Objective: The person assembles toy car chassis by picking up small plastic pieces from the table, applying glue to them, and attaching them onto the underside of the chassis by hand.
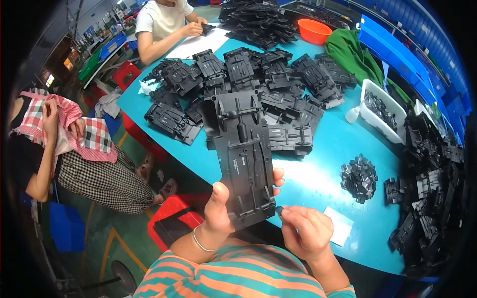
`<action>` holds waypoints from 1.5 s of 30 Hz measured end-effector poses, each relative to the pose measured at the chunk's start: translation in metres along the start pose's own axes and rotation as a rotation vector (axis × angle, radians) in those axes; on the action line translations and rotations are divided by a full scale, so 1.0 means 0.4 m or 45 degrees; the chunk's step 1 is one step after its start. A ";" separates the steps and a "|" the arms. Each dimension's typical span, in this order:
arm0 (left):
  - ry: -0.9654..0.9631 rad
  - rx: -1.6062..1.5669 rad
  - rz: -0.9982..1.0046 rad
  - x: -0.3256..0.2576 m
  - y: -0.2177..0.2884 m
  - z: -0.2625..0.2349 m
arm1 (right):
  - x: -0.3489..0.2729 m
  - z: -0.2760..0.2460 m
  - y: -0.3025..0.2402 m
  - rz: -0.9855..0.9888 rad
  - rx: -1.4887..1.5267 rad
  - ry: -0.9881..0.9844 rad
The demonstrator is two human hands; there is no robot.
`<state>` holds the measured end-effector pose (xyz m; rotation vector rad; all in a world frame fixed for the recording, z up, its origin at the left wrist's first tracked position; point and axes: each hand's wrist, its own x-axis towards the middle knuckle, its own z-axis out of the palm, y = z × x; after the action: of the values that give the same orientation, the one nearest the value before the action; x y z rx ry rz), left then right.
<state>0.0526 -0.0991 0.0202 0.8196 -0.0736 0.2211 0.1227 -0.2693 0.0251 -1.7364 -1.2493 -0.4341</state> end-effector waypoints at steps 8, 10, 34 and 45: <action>0.014 0.050 -0.010 0.004 -0.003 0.003 | -0.007 0.007 0.009 -0.007 -0.028 -0.016; 0.021 0.085 0.014 0.004 -0.005 0.002 | -0.005 0.009 0.012 -0.025 -0.039 -0.004; 0.070 0.189 0.024 -0.007 -0.022 0.018 | -0.018 0.024 0.026 -0.018 -0.082 -0.027; 0.024 0.125 0.070 0.017 -0.043 -0.008 | 0.007 -0.019 0.058 0.033 -0.101 -0.256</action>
<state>0.0630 -0.1070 0.0069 0.9135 -0.0679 0.2860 0.1460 -0.2754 0.0201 -1.8981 -1.3651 -0.3031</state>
